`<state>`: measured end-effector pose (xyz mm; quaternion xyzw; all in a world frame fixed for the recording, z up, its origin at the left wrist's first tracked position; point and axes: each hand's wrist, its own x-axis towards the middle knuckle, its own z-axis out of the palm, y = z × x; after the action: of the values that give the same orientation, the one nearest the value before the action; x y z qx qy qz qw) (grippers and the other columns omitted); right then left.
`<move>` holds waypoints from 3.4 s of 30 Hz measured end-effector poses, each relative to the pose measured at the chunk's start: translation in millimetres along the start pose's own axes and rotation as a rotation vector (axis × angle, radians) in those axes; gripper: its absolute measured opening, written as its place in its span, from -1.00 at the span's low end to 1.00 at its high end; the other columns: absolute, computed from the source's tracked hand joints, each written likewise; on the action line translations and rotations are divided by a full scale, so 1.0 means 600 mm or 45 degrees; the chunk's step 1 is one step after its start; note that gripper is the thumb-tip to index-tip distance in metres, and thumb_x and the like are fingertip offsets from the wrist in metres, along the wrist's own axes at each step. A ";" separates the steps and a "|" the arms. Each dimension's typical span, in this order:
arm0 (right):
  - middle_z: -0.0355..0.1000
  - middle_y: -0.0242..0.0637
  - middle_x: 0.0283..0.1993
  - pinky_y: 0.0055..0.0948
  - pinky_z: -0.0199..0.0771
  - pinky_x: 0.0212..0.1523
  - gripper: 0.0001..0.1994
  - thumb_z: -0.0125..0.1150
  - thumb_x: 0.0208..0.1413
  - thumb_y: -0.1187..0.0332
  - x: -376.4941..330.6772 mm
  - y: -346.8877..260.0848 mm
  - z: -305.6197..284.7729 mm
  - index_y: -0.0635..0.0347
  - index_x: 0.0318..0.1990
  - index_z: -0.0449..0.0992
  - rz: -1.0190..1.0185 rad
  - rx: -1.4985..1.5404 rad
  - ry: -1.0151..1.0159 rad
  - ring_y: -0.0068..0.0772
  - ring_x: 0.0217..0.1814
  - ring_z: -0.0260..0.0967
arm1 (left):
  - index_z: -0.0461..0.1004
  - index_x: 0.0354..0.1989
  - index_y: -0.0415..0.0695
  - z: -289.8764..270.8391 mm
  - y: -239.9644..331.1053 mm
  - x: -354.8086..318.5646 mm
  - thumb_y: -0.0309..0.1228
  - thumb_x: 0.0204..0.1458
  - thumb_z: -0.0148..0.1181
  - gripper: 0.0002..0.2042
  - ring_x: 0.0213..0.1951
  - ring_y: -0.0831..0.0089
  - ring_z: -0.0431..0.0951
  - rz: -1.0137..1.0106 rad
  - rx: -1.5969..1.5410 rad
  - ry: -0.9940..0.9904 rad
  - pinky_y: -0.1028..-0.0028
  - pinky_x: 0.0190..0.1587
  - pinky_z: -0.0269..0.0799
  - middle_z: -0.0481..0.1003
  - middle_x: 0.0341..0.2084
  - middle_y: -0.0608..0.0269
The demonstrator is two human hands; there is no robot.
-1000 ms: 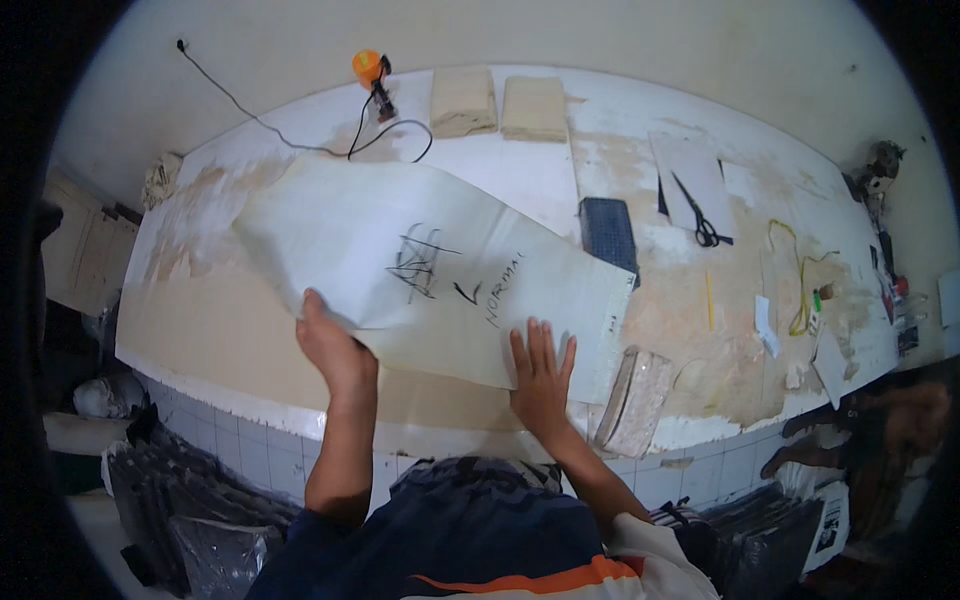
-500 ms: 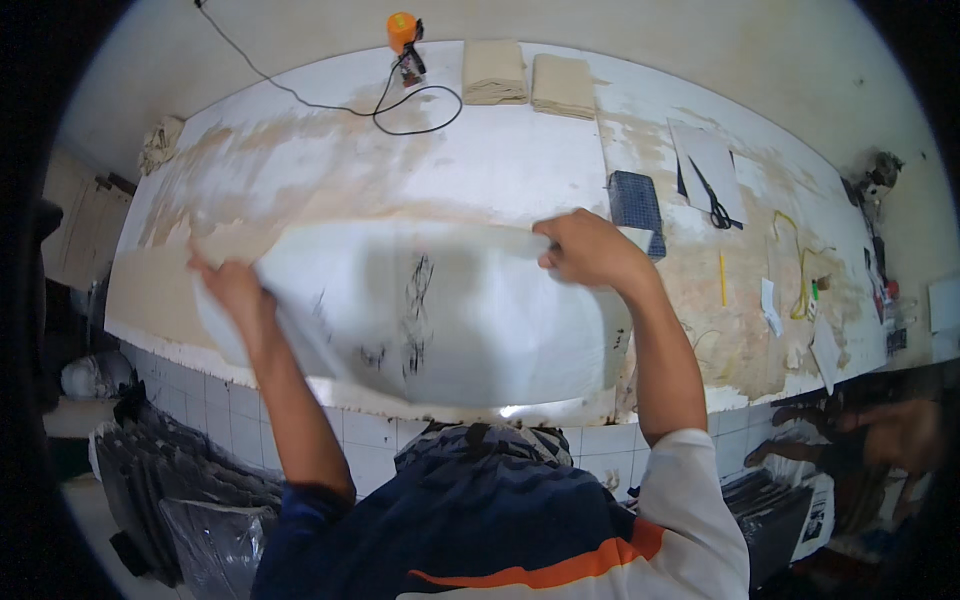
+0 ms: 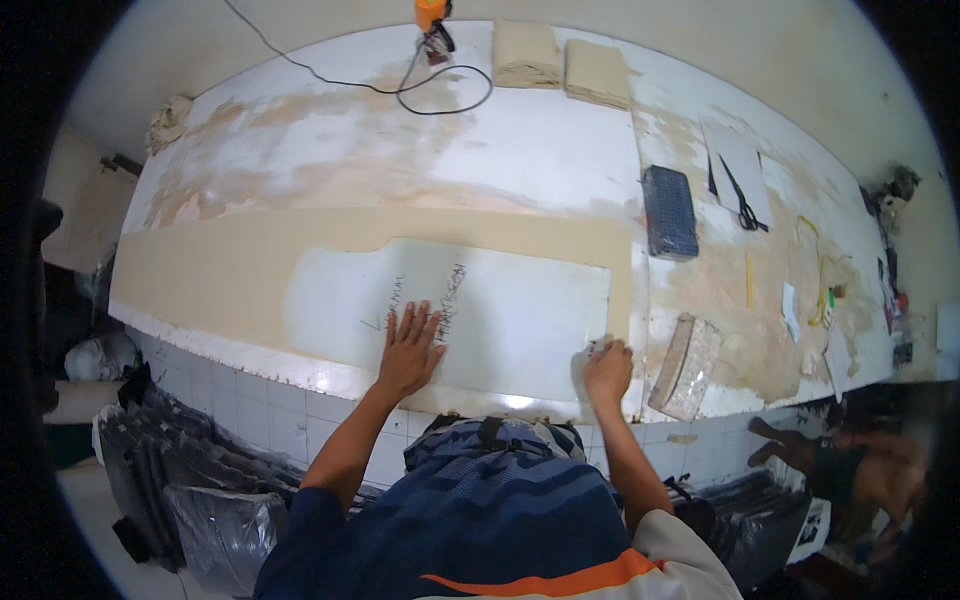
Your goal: The person folds a large piece of beige fabric on a white table, smoothing it flat and aligning the edges. They then place a paper pattern on top of the fabric and trace its outline with a yellow pencil.
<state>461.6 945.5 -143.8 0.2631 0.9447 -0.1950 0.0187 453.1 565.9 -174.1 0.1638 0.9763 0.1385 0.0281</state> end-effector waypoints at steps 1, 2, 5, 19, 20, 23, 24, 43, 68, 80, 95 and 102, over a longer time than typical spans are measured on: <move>0.47 0.13 -0.08 0.07 0.50 0.01 -0.71 0.34 0.00 0.46 -0.020 0.007 0.008 0.31 -0.11 0.48 0.086 0.009 -0.010 0.21 -0.03 0.50 | 0.09 0.56 0.00 0.003 0.004 -0.004 -0.09 0.36 -0.03 -0.37 0.59 0.02 -0.16 0.012 0.022 0.051 -0.11 0.56 -0.39 -0.05 0.58 0.07; 0.46 0.13 -0.07 0.07 0.50 0.02 -0.70 0.35 0.00 0.45 -0.032 0.010 0.016 0.31 -0.11 0.48 0.078 0.083 0.032 0.22 -0.03 0.49 | 0.10 0.56 -0.02 0.002 0.007 -0.003 -0.10 0.37 -0.04 -0.38 0.59 0.03 -0.16 0.008 0.035 0.067 -0.12 0.56 -0.41 -0.06 0.58 0.06; 0.51 0.13 -0.08 0.05 0.51 0.02 -0.67 0.40 -0.01 0.41 -0.035 0.014 0.028 0.34 -0.10 0.49 0.209 0.176 0.092 0.22 -0.05 0.51 | 0.10 0.55 -0.05 -0.004 0.012 0.005 -0.11 0.37 -0.05 -0.38 0.60 0.03 -0.18 -0.030 0.041 0.000 -0.11 0.56 -0.43 -0.07 0.58 0.03; 0.64 0.00 -0.32 -0.14 0.60 -0.13 -0.71 0.51 -0.01 0.19 0.085 0.075 -0.031 0.26 -0.32 0.68 -0.138 0.175 -0.281 0.05 -0.23 0.63 | 0.09 0.55 -0.08 0.017 0.050 0.026 -0.12 0.36 -0.01 -0.37 0.57 -0.09 -0.16 -0.085 0.080 0.025 -0.21 0.52 -0.37 -0.02 0.57 0.04; 0.64 0.01 -0.31 -0.14 0.59 -0.13 -0.71 0.50 0.00 0.18 0.090 0.075 -0.035 0.26 -0.32 0.68 -0.168 0.160 -0.323 0.05 -0.23 0.63 | 0.08 0.55 -0.08 0.016 0.049 0.027 -0.12 0.37 -0.02 -0.37 0.58 -0.07 -0.16 -0.081 0.081 0.024 -0.20 0.53 -0.37 -0.03 0.57 0.05; 0.60 -0.04 -0.43 -0.20 0.54 -0.25 -0.71 0.52 -0.02 0.23 0.104 0.076 -0.044 0.31 -0.40 0.63 -0.286 0.186 -0.340 -0.06 -0.38 0.58 | 0.08 0.56 -0.07 0.012 0.051 0.032 -0.12 0.38 -0.03 -0.37 0.59 -0.04 -0.18 -0.093 0.097 0.017 -0.18 0.53 -0.37 -0.04 0.58 0.07; 0.59 -0.05 -0.44 -0.20 0.53 -0.26 -0.72 0.51 -0.01 0.23 0.108 0.077 -0.045 0.30 -0.39 0.61 -0.291 0.196 -0.383 -0.08 -0.39 0.56 | 0.09 0.55 -0.07 0.010 0.052 0.033 -0.12 0.39 -0.04 -0.38 0.59 -0.02 -0.19 -0.115 0.100 -0.012 -0.16 0.54 -0.38 -0.04 0.58 0.09; 0.46 -0.07 -0.51 -0.21 0.40 -0.36 -0.75 0.41 0.11 0.34 0.127 0.110 -0.023 0.30 -0.36 0.44 -0.403 0.250 -0.461 -0.13 -0.49 0.40 | 0.15 0.54 0.05 0.018 0.054 0.027 -0.05 0.40 -0.08 -0.42 0.59 0.06 -0.15 -0.167 0.025 0.054 -0.09 0.57 -0.36 0.00 0.58 0.18; 0.59 0.11 -0.22 0.06 0.52 -0.04 -0.74 0.31 0.14 0.21 0.113 0.068 -0.041 0.26 -0.27 0.59 -0.160 -0.017 -0.626 0.24 -0.09 0.54 | 0.25 0.49 -0.10 0.006 0.053 0.038 -0.21 0.33 0.02 -0.43 0.58 -0.04 -0.10 -0.131 0.058 0.043 -0.11 0.56 -0.39 0.07 0.55 0.04; 0.54 -0.04 -0.09 0.10 0.55 -0.05 -0.77 0.19 0.21 0.23 0.530 0.317 -0.164 0.22 -0.21 0.61 0.310 -0.432 0.673 0.09 0.08 0.49 | 0.13 0.53 -0.18 0.000 0.053 0.039 -0.21 0.37 -0.12 -0.41 0.58 -0.13 -0.17 -0.105 0.157 -0.056 -0.14 0.54 -0.42 -0.01 0.56 -0.08; 0.52 0.03 -0.14 -0.17 0.51 -0.16 -0.78 0.09 0.15 0.67 0.298 0.230 -0.205 0.36 -0.05 0.51 -0.014 0.399 0.679 -0.01 -0.18 0.56 | 0.07 0.55 -0.16 0.008 0.050 0.038 -0.18 0.38 -0.13 -0.39 0.59 -0.10 -0.20 -0.097 0.182 -0.066 -0.13 0.55 -0.42 -0.05 0.57 -0.03; 0.53 -0.09 -0.15 -0.45 0.48 -0.36 -0.73 0.21 0.15 0.63 0.058 0.121 -0.179 0.32 0.02 0.56 -0.096 0.705 0.076 -0.33 -0.31 0.52 | 0.07 0.55 -0.15 0.011 0.046 0.038 -0.17 0.39 -0.14 -0.39 0.59 -0.08 -0.22 -0.088 0.184 -0.063 -0.12 0.55 -0.44 -0.05 0.58 -0.01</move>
<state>475.3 1060.3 -75.5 0.2283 0.8648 -0.4382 -0.0890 440.6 600.0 -172.9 0.1351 0.9878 0.0625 0.0451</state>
